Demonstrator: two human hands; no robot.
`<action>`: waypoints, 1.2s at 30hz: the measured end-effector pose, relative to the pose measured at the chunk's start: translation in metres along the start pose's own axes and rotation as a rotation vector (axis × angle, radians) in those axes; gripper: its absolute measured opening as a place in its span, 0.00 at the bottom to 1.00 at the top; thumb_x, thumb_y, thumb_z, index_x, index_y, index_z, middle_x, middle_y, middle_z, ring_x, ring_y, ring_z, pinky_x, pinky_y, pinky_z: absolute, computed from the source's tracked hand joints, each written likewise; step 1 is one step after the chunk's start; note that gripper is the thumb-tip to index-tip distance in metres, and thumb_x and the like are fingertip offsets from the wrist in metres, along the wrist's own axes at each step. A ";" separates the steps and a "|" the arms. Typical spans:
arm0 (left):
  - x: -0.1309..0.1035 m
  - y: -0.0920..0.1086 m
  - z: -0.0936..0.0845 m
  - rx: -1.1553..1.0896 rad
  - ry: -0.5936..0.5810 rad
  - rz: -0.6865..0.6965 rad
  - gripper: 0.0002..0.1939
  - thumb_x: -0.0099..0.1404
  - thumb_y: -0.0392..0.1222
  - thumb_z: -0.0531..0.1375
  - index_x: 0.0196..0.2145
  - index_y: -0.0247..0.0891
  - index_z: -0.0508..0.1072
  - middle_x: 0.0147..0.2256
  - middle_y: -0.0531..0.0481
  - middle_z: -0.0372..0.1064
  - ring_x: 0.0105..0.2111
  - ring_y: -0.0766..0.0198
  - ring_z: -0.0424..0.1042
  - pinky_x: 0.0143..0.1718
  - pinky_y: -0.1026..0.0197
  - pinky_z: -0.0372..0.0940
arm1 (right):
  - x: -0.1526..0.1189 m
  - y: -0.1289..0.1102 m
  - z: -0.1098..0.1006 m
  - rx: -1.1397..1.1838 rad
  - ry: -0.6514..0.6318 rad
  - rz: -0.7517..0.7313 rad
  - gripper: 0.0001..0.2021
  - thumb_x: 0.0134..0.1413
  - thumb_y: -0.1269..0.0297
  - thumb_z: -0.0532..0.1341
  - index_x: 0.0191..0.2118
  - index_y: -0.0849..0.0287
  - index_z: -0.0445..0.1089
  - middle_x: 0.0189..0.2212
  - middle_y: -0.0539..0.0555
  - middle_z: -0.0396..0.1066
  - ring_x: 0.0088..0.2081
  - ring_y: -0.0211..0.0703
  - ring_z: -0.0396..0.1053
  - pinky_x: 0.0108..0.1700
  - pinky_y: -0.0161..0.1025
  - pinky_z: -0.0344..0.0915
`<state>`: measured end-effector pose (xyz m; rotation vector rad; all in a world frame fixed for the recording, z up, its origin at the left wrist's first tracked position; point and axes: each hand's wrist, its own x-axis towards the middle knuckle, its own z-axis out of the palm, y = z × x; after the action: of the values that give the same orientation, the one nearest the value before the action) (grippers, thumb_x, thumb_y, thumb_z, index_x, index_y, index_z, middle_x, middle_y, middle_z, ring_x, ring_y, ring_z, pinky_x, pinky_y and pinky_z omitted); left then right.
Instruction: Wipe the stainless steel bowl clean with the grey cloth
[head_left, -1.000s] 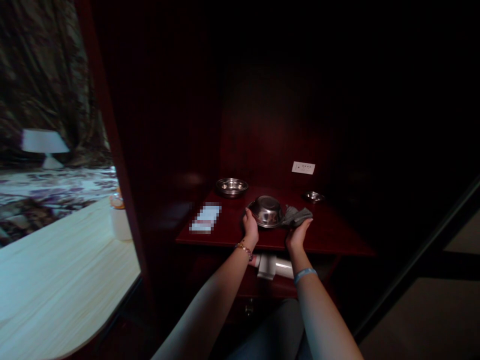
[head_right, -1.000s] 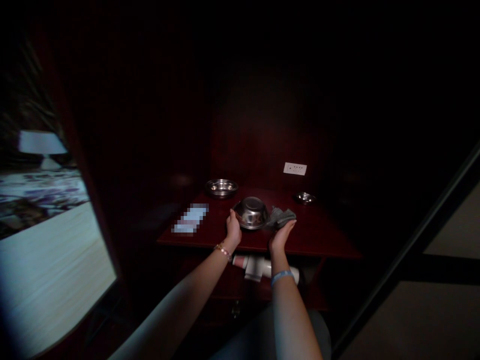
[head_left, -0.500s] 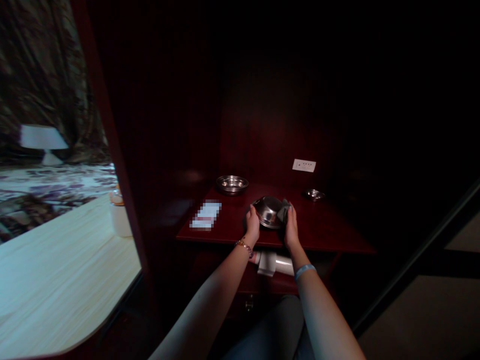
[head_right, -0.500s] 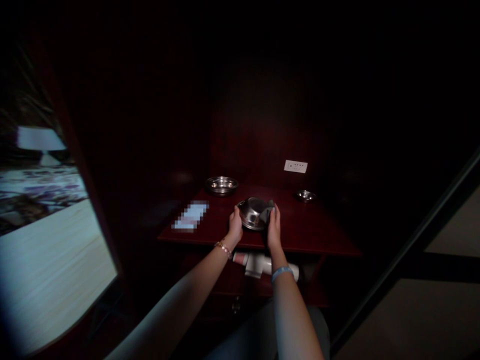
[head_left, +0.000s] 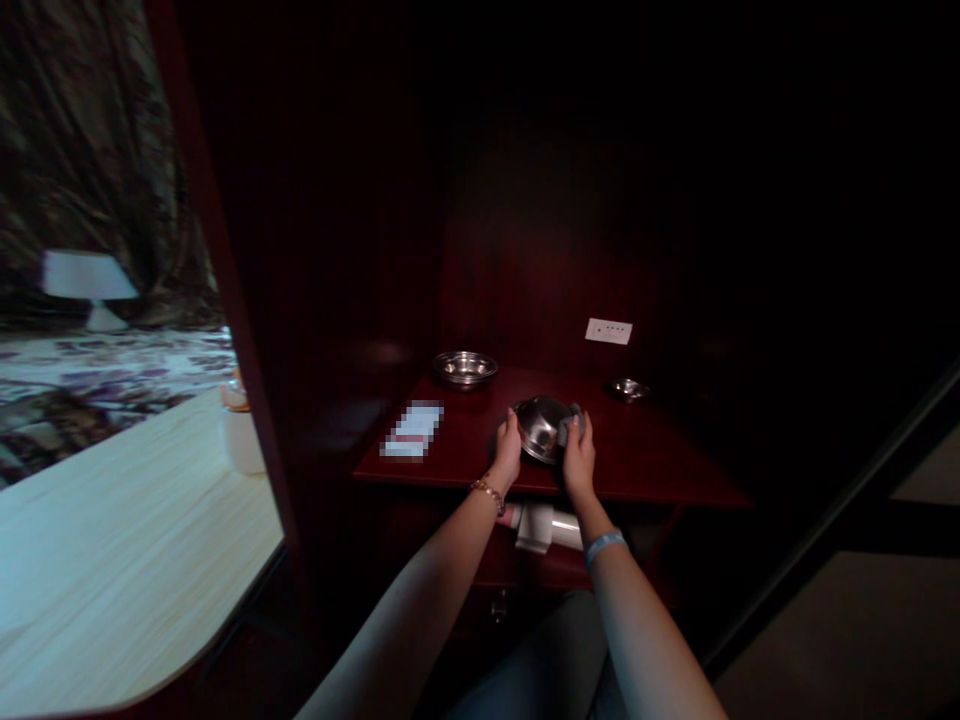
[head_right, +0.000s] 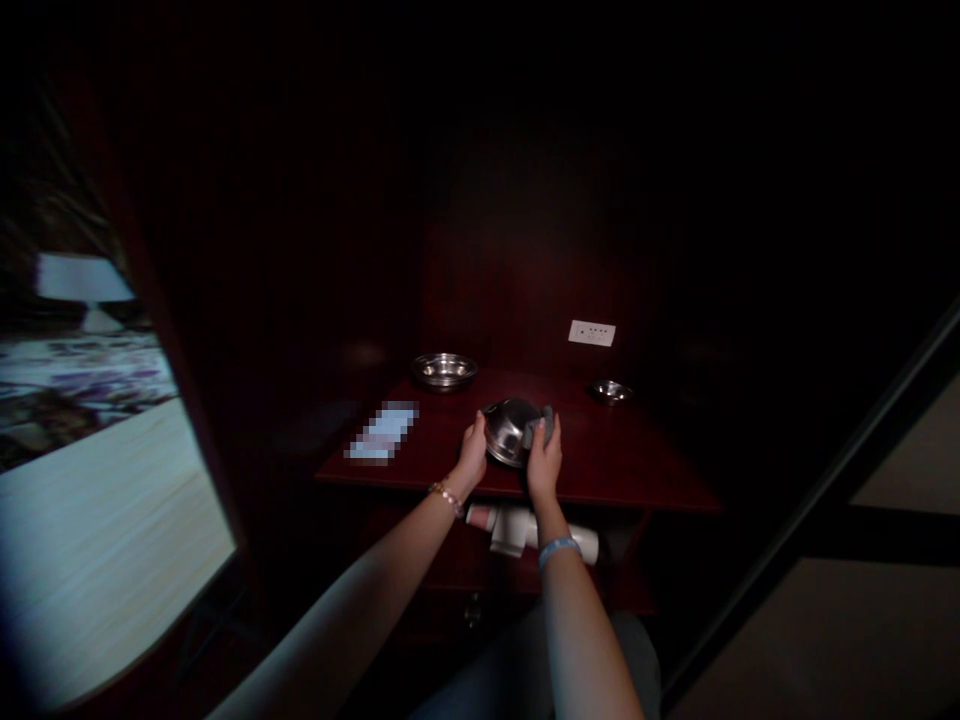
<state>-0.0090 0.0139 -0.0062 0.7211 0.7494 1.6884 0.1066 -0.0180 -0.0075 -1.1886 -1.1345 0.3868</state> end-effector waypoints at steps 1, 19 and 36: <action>0.000 0.000 0.000 -0.011 0.016 -0.006 0.26 0.59 0.63 0.58 0.36 0.33 0.73 0.35 0.41 0.74 0.34 0.60 0.72 0.38 0.60 0.65 | -0.002 -0.001 0.000 -0.038 -0.001 -0.001 0.34 0.61 0.43 0.45 0.65 0.61 0.54 0.60 0.63 0.62 0.60 0.49 0.62 0.60 0.45 0.56; -0.008 0.012 0.000 -0.068 0.096 0.012 0.21 0.63 0.58 0.56 0.33 0.35 0.73 0.33 0.44 0.75 0.35 0.60 0.74 0.40 0.60 0.66 | -0.073 -0.020 0.006 -0.635 -0.202 -0.696 0.25 0.66 0.66 0.45 0.67 0.59 0.48 0.66 0.57 0.51 0.68 0.44 0.46 0.68 0.51 0.43; -0.008 0.007 0.003 -0.167 0.024 0.057 0.04 0.59 0.39 0.59 0.28 0.37 0.70 0.31 0.48 0.73 0.35 0.63 0.71 0.41 0.63 0.64 | -0.003 -0.089 0.001 -0.776 -0.615 -0.928 0.20 0.65 0.61 0.49 0.58 0.59 0.65 0.57 0.57 0.67 0.62 0.44 0.59 0.68 0.51 0.38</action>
<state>-0.0087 0.0053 0.0004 0.6115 0.6005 1.7905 0.0775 -0.0540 0.0687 -1.0396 -2.3506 -0.4946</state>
